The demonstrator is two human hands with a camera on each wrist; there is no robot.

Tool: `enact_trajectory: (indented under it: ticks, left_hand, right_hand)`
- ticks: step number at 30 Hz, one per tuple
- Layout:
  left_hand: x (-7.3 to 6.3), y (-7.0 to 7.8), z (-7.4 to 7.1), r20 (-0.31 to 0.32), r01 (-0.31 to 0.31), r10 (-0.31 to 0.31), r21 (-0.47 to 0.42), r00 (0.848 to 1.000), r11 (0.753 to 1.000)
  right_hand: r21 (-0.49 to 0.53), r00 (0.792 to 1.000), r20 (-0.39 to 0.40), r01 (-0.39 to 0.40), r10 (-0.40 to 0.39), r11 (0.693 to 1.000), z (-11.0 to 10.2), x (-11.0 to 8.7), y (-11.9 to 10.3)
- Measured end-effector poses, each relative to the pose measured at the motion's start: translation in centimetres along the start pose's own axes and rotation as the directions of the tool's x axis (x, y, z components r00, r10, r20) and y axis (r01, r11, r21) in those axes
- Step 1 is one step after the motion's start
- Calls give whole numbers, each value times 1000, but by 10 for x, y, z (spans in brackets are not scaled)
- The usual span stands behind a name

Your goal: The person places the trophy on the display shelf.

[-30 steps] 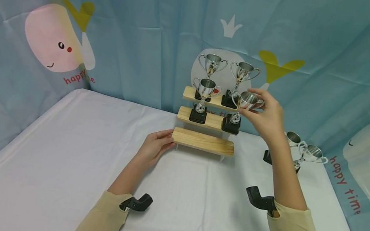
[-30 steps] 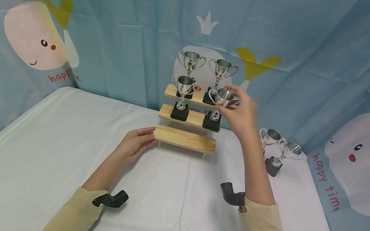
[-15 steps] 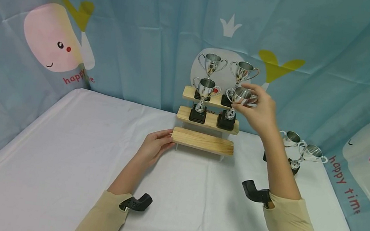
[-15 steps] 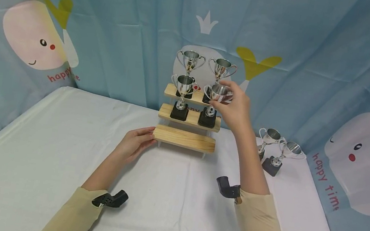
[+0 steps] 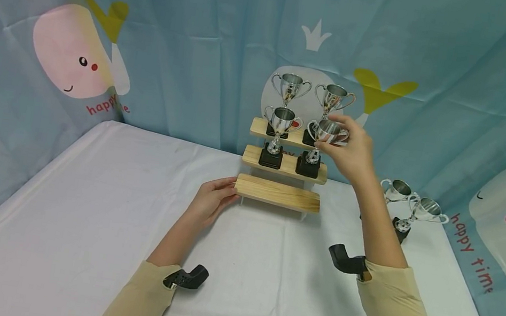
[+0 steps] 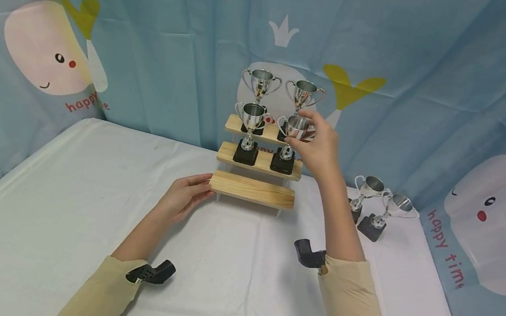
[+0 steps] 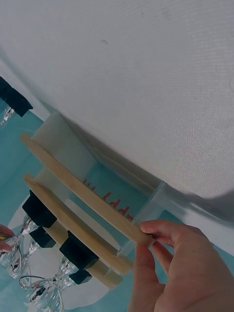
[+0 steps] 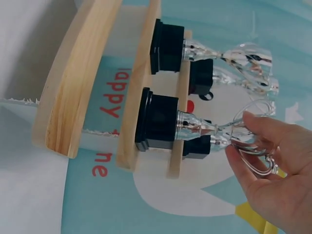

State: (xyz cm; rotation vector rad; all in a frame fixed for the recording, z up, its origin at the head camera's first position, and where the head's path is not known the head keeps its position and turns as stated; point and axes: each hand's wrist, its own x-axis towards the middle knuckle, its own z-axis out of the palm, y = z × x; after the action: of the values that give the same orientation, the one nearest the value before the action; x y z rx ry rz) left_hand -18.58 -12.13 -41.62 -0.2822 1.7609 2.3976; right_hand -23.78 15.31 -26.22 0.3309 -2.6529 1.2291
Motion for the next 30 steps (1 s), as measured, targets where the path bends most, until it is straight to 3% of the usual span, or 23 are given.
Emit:
enact_trajectory:
  ticks: [15,30]
  left_hand:
    - [1,0,0,3,-2,2,1,1000,1000]
    - [-1,0,0,2,-8,8,3,1000,1000]
  right_hand:
    - [-2,999,35,-22,22,1000,-1,1,-1]
    - [12,997,65,-45,44,999,-16,-9,3]
